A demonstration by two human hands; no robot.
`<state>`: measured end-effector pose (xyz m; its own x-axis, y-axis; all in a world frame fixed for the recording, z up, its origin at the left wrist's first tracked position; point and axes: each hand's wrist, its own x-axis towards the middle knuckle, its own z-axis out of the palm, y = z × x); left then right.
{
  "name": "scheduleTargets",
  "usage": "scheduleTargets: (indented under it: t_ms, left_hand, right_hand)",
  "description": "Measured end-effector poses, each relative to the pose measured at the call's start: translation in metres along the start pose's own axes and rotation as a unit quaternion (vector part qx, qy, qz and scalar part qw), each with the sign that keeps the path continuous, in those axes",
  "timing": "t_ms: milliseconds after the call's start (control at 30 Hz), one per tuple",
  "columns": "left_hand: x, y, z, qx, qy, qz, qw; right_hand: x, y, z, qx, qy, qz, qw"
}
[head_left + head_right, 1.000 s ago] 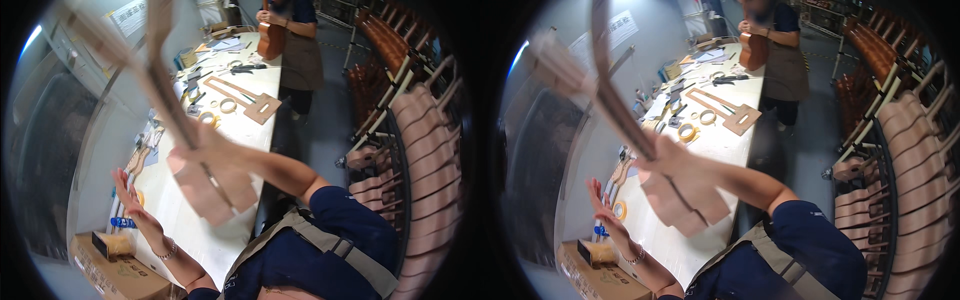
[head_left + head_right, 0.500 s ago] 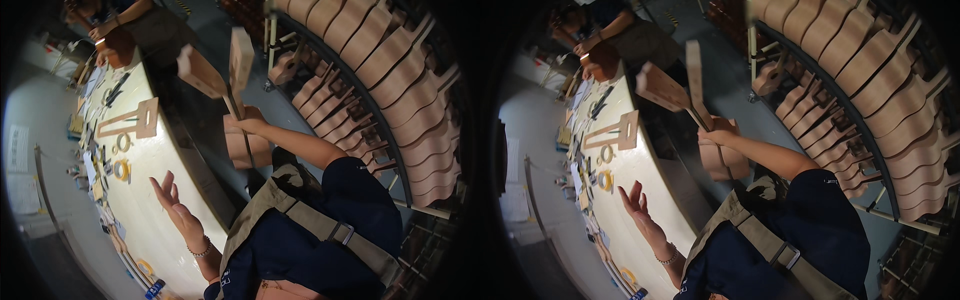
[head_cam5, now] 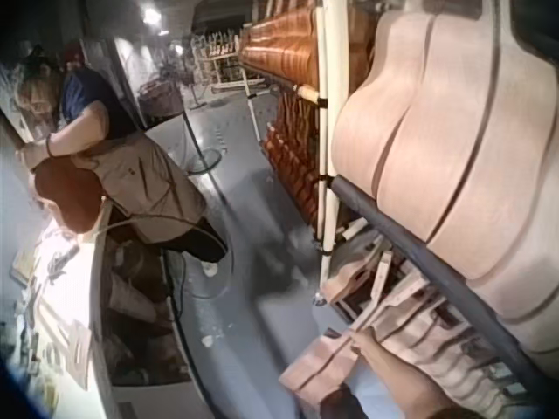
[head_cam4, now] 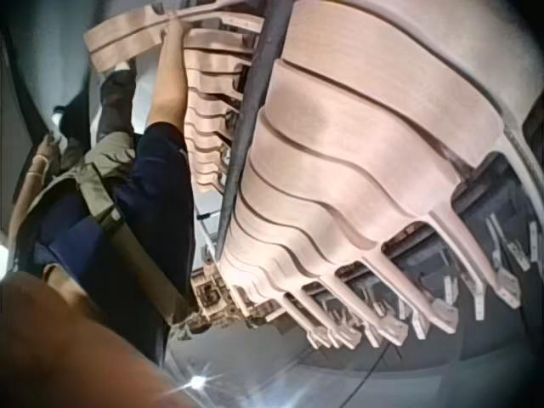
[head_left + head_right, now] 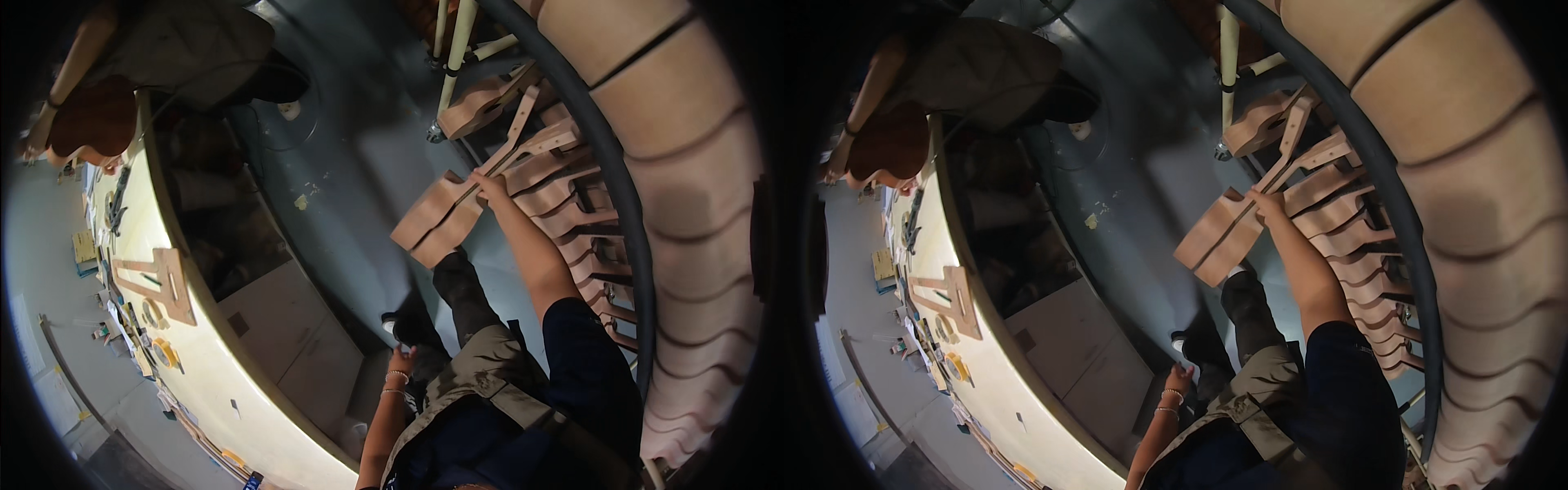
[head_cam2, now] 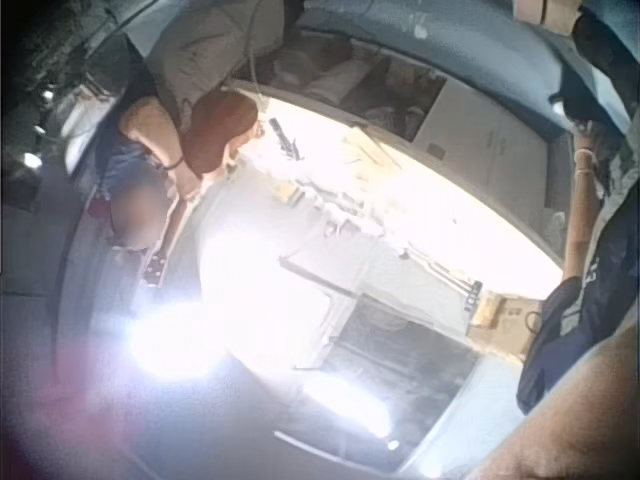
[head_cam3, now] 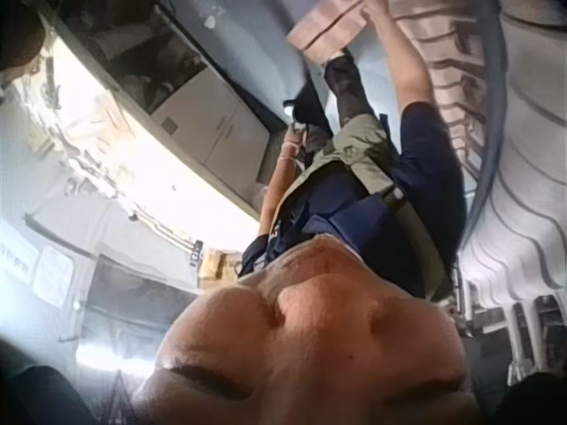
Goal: The person marks a wood template, applies tape to the body and fretboard of several ukuleles, and moves the instruments between a workbench and a storage rack.
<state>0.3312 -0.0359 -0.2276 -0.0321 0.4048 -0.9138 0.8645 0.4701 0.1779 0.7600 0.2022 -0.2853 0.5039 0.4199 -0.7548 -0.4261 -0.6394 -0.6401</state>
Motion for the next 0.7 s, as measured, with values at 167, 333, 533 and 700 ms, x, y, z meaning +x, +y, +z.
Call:
scheduleTargets:
  t_ms: [167, 333, 533, 700]
  left_hand:
    - [-0.001, 0.038, 0.014, -0.029, -0.022, 0.059, 0.998]
    - [0.012, 0.069, -0.017, -0.096, 0.08, 0.051, 0.991]
    - [0.041, 0.036, 0.004, -0.245, 0.016, 0.005, 0.969]
    - [0.036, 0.041, 0.003, -0.234, 0.003, 0.002, 0.972]
  right_hand:
    - [0.064, -0.05, -0.032, 0.037, 0.017, -0.021, 0.999]
    - [0.107, -0.086, -0.086, 0.111, 0.067, -0.033, 0.991]
    - [0.132, -0.13, -0.128, 0.106, 0.156, -0.075, 0.979]
    - [0.2, -0.113, -0.164, 0.106, 0.245, -0.054, 0.962]
